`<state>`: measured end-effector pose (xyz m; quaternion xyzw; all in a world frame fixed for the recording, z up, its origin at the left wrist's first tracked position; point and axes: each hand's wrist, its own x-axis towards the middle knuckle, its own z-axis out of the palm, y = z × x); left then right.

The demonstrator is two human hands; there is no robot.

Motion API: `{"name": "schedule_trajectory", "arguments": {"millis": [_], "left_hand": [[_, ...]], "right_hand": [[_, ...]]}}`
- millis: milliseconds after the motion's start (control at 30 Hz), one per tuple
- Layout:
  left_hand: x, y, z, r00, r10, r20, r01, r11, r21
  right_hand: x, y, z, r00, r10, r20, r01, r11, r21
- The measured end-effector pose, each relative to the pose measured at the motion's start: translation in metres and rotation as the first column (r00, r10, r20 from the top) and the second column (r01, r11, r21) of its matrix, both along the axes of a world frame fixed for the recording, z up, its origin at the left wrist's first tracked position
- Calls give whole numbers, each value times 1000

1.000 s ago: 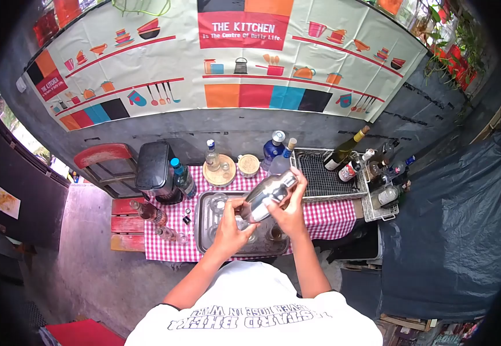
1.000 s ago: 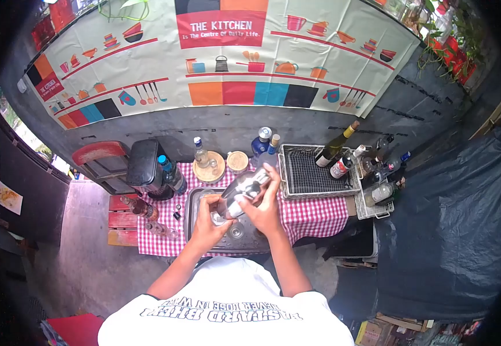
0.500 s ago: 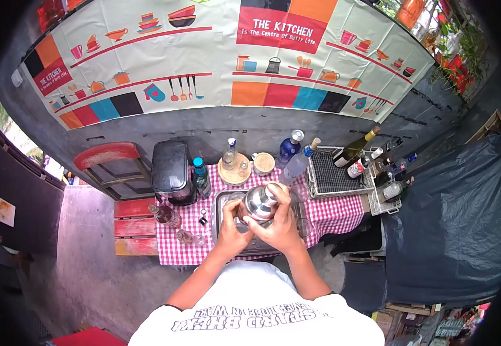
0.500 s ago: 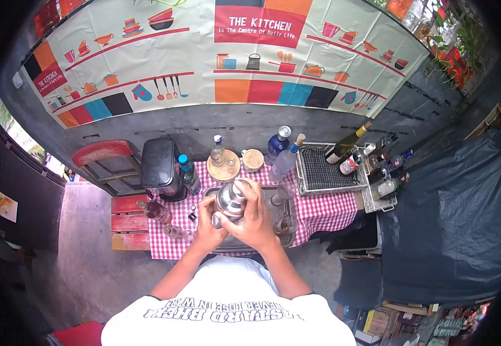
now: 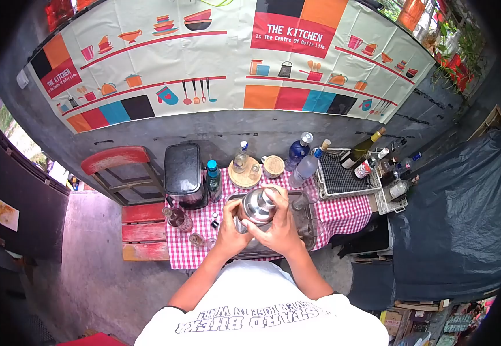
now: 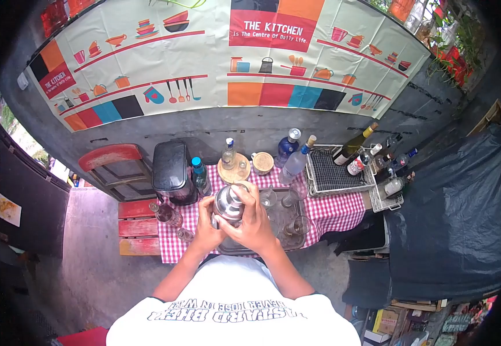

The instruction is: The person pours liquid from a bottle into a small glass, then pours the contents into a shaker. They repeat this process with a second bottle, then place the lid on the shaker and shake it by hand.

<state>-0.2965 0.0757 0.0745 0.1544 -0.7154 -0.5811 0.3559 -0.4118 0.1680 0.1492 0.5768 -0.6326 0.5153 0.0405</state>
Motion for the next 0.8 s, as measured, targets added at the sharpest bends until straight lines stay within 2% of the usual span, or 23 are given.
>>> {"name": "schedule_trajectory", "arguments": {"millis": [167,233,267,300,400,433,500,533,567,633,700,800], "left_hand": [[-2,-1,9,999,33,5,-33,995,-96],[-6,0,25,999,44,1,-43,987,-155],[-9,-1,34,999,33,-1,-32,968,-248],[-12,0,44,1000,22,-1,-21,941,-338],[-28,15,66,999,-35,31,44,924,-381],[-35,22,71,995,-67,68,88,919,-385],[-53,41,79,986,-86,142,131,930,-344],[-62,49,79,981,-88,173,143,929,-341],[-70,57,76,975,-89,203,155,929,-336],[-86,70,66,953,-78,294,191,905,-380],[-98,85,58,915,-82,396,237,902,-361],[-112,105,55,880,-95,465,264,912,-315]], "right_hand": [[-9,6,-7,994,42,103,-39,999,-33],[-19,12,-13,907,167,386,-107,979,-172],[-23,17,-10,838,240,490,-123,958,-259],[-26,20,-13,750,267,605,-60,938,-341],[-42,36,-10,418,349,839,86,904,-418],[-49,42,-15,412,352,840,89,902,-421],[-63,56,-35,50,467,883,156,870,-469],[-66,61,-44,-33,446,895,172,884,-434],[-69,70,-51,-38,448,893,175,883,-436],[-77,88,-63,-275,441,854,179,896,-406],[-85,106,-88,-336,395,855,217,916,-338],[-101,128,-99,-369,399,839,212,915,-342]]}}
